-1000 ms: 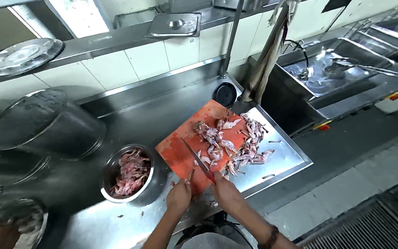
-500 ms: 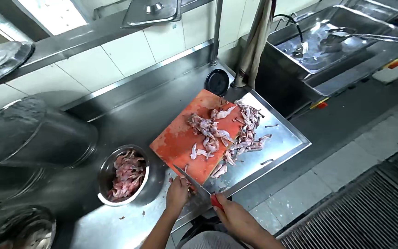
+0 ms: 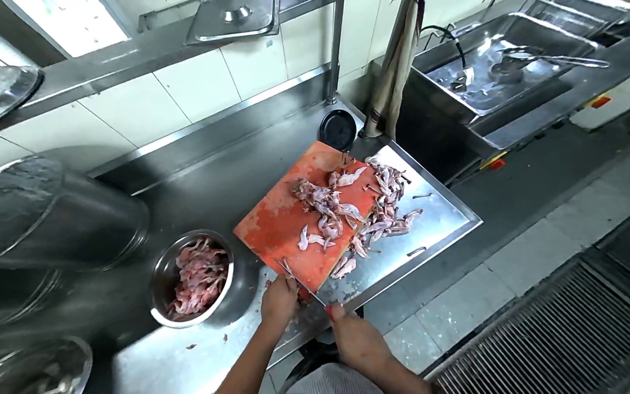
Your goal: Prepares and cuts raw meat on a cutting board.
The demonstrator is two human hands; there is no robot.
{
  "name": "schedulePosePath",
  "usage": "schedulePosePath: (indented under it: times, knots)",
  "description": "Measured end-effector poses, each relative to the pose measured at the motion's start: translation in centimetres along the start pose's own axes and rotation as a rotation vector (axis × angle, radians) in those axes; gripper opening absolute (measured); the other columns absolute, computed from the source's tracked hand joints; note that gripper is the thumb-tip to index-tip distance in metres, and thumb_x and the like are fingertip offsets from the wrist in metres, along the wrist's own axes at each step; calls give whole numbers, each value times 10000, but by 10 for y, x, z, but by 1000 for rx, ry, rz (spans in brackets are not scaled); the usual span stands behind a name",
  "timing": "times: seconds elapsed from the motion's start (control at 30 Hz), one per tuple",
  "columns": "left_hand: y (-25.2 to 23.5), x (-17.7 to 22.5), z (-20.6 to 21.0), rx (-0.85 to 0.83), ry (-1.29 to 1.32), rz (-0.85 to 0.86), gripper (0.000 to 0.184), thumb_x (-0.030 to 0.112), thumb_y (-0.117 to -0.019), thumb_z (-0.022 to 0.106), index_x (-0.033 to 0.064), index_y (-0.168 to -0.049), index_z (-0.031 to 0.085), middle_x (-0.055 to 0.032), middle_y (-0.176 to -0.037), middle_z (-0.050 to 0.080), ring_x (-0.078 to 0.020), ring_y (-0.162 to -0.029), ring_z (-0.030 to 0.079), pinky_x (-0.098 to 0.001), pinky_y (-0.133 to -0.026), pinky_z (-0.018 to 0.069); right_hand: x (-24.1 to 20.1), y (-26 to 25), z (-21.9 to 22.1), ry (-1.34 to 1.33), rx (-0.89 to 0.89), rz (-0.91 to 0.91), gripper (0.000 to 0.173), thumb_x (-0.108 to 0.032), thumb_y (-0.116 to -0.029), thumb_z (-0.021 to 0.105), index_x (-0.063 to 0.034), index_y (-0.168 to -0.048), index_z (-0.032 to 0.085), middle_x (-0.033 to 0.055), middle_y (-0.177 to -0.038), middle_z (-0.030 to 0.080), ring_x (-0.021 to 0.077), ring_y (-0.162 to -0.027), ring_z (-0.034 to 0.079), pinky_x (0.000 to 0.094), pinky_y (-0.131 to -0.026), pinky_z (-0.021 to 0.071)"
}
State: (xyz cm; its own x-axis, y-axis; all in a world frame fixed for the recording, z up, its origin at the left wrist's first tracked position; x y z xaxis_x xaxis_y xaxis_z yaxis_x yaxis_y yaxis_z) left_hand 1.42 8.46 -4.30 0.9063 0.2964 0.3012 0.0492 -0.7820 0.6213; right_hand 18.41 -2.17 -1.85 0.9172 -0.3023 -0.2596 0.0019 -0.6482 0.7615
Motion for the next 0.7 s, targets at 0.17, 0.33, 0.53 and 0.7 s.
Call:
schedulePosePath:
  times: [0.17,0.33,0.53,0.7]
  knots:
    - [2,-1,2,-7,-30,38,436,401,-1088,390,106,-1278,648,-131,-1170,723,-296,-1133,692,-531,-980,543,8,7,0,42,50,15,417,-241,-1090,387,-206,-1506,387,214,-1230,650,414,-1002,718,586,-808,597]
    - [5,-3,1,-8,-20,51,441,398,-1090,387,107,-1306,639,-148,-1228,706,-319,-1178,676,-548,-1000,533,65,37,22,52,76,74,458,-374,-1105,371,-181,-1516,433,267,-1251,651,459,-949,721,607,-793,588]
    - [19,-45,-4,15,810,83,389,292,-1116,390,18,-1295,602,-113,-1016,696,-184,-835,673,-384,-735,573,59,15,-2,-35,194,-24,457,-406,-1095,379,-148,-1463,462,216,-1136,704,428,-966,722,615,-814,575]
    - [32,-33,-29,12,1164,142,231,107,-1027,567,-23,-1207,630,-150,-1037,708,-224,-884,711,-397,-788,616,17,-18,-64,20,506,-34,447,-322,-1053,492,-133,-1456,520,223,-1270,641,421,-975,713,581,-769,595]
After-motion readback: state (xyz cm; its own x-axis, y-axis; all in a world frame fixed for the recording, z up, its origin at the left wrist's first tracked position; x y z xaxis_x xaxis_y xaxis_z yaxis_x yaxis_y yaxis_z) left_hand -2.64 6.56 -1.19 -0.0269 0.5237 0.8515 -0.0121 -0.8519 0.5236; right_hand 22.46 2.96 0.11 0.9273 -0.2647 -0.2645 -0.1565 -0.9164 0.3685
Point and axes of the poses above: each hand's wrist, its own y-axis away from the middle knuckle, its own z-axis out of the palm, x = y × z, the point moved 8 cm from there along -y, towards the middle knuckle
